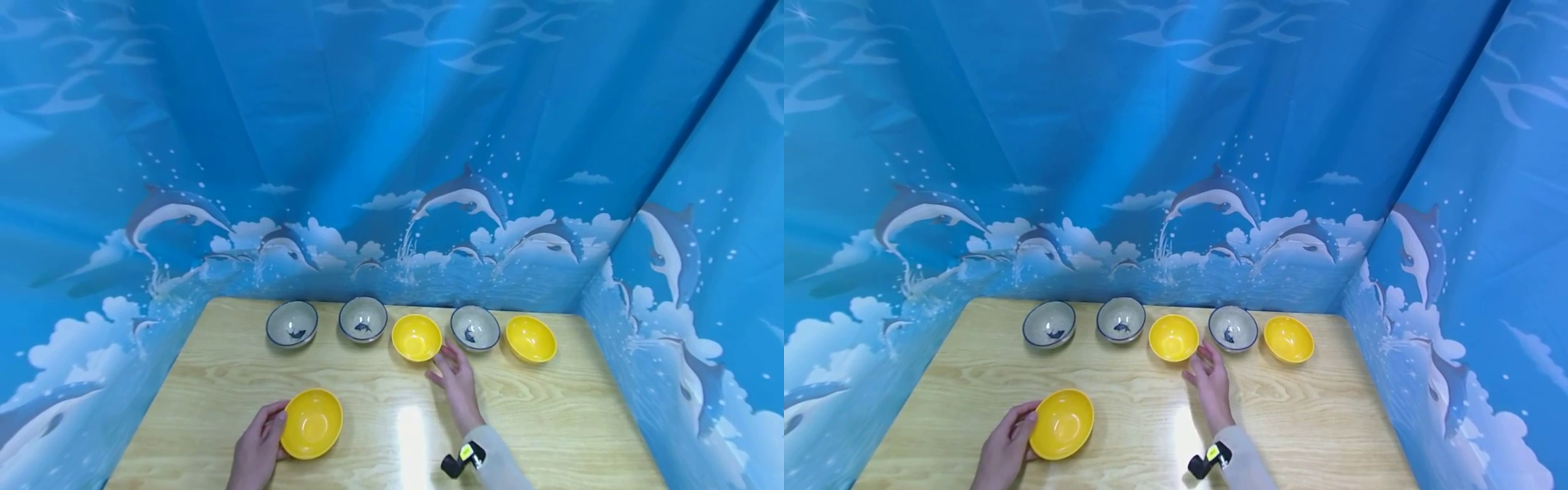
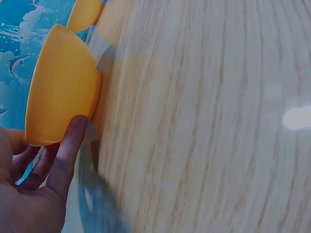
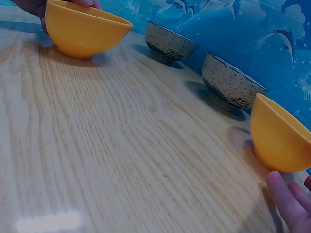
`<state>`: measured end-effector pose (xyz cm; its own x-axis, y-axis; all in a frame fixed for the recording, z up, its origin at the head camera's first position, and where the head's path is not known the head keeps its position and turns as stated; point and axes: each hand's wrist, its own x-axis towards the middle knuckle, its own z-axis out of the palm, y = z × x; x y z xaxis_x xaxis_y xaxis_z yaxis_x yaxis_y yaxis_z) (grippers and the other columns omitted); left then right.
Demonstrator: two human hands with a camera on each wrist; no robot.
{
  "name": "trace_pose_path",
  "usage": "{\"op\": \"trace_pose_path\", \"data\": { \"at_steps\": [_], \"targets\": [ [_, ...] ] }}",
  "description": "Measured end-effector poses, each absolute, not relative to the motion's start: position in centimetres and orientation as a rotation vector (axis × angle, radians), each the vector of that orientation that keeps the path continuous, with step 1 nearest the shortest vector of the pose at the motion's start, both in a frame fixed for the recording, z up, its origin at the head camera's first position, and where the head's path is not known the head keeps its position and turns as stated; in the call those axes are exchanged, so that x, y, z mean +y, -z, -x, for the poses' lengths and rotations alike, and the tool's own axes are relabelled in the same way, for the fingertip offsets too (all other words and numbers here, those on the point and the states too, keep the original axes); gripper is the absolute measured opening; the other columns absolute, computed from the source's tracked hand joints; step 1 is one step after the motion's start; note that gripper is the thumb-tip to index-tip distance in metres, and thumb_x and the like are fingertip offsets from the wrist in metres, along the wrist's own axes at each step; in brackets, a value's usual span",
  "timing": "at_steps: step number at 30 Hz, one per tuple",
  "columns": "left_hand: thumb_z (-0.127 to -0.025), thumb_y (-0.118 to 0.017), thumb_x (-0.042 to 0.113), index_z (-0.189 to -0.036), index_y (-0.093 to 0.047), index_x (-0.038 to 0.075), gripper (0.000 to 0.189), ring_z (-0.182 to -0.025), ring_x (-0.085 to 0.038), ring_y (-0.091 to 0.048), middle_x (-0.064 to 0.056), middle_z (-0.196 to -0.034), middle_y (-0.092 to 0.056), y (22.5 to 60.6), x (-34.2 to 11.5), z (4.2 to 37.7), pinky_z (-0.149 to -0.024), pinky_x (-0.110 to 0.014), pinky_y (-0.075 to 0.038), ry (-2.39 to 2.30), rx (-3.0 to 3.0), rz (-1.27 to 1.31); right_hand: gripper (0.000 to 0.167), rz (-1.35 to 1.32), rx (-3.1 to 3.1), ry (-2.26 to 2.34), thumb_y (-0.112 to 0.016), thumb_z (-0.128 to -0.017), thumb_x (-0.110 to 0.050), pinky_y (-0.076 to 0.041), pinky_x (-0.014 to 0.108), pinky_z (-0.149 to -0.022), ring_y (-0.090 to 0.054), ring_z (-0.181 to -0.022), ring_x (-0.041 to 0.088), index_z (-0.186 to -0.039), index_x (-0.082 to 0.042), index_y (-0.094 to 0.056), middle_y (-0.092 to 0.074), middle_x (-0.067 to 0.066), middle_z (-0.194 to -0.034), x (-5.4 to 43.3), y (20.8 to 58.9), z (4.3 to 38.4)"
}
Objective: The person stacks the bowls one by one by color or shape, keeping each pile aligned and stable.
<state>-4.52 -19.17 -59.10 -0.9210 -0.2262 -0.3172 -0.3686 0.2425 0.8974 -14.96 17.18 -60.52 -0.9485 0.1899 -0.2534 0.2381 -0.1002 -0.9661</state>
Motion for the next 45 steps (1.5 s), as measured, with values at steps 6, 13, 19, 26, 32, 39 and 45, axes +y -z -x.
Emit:
{"op": "trace_pose_path", "data": {
  "at_steps": [6, 13, 19, 26, 32, 39, 45],
  "targets": [
    [-0.116, -0.055, 0.035, -0.150, -0.059, 0.003, 0.047, -0.098, -0.006, -0.072, -0.021, -0.135, -0.069, 59.4, -19.2, 4.5, -0.069, -0.030, -0.068, -1.774, 2.375, 0.575, 0.069, -0.499, 2.032, 2.288, -0.062, -0.111, -0.017, -0.066, 0.035, -0.102, -0.052, -0.145, 0.044, -0.171, -0.011, -0.029, -0.038, 0.025, -0.167, 17.0, 60.9, 15.4],
    [-0.116, -0.055, 0.035, -0.150, -0.059, 0.003, 0.047, -0.101, -0.011, -0.073, -0.021, -0.135, -0.068, 59.7, -19.2, 4.5, -0.069, -0.030, -0.068, -1.769, 2.384, 0.574, 0.069, -0.494, 1.979, 2.326, -0.061, -0.112, -0.018, -0.065, 0.038, -0.104, -0.050, -0.147, 0.045, -0.172, -0.012, -0.028, -0.037, 0.027, -0.165, 16.7, 60.7, 15.8],
    [-0.116, -0.055, 0.034, -0.150, -0.058, 0.003, 0.046, -0.107, -0.022, -0.074, -0.024, -0.137, -0.067, 59.6, -19.1, 4.7, -0.069, -0.031, -0.069, -1.768, 2.371, 0.579, 0.070, -0.499, 1.963, 2.342, -0.061, -0.111, -0.015, -0.065, 0.038, -0.104, -0.049, -0.147, 0.044, -0.172, -0.013, -0.028, -0.036, 0.027, -0.166, 16.5, 60.6, 16.1],
    [-0.117, -0.053, 0.032, -0.151, -0.058, 0.004, 0.044, -0.108, -0.023, -0.075, -0.025, -0.140, -0.066, 59.3, -19.1, 4.7, -0.069, -0.032, -0.069, -1.768, 2.365, 0.589, 0.070, -0.532, 1.978, 2.321, -0.059, -0.112, -0.012, -0.065, 0.038, -0.104, -0.047, -0.151, 0.044, -0.174, -0.020, -0.027, -0.033, 0.026, -0.170, 16.1, 60.5, 16.8],
    [-0.117, -0.052, 0.033, -0.151, -0.057, 0.005, 0.045, -0.107, -0.024, -0.075, -0.025, -0.141, -0.066, 59.3, -18.9, 4.7, -0.069, -0.032, -0.069, -1.735, 2.373, 0.609, 0.068, -0.563, 1.976, 2.317, -0.057, -0.111, -0.008, -0.065, 0.038, -0.103, -0.046, -0.152, 0.045, -0.172, -0.021, -0.031, -0.034, 0.025, -0.171, 16.0, 60.4, 17.1],
    [-0.117, -0.053, 0.033, -0.151, -0.058, 0.005, 0.044, -0.104, -0.022, -0.075, -0.024, -0.138, -0.067, 59.4, -18.9, 4.6, -0.068, -0.032, -0.069, -1.743, 2.376, 0.619, 0.069, -0.584, 1.992, 2.294, -0.055, -0.109, -0.004, -0.065, 0.039, -0.103, -0.048, -0.151, 0.044, -0.171, -0.023, -0.034, -0.036, 0.024, -0.170, 16.2, 60.5, 16.7],
    [-0.117, -0.053, 0.035, -0.150, -0.058, 0.004, 0.046, -0.104, -0.022, -0.075, -0.024, -0.136, -0.068, 59.4, -19.0, 4.5, -0.067, -0.032, -0.069, -1.746, 2.389, 0.609, 0.068, -0.559, 2.012, 2.268, -0.054, -0.109, -0.002, -0.065, 0.041, -0.104, -0.047, -0.151, 0.044, -0.172, -0.022, -0.034, -0.035, 0.023, -0.171, 16.3, 60.2, 16.2]
  ]
}}
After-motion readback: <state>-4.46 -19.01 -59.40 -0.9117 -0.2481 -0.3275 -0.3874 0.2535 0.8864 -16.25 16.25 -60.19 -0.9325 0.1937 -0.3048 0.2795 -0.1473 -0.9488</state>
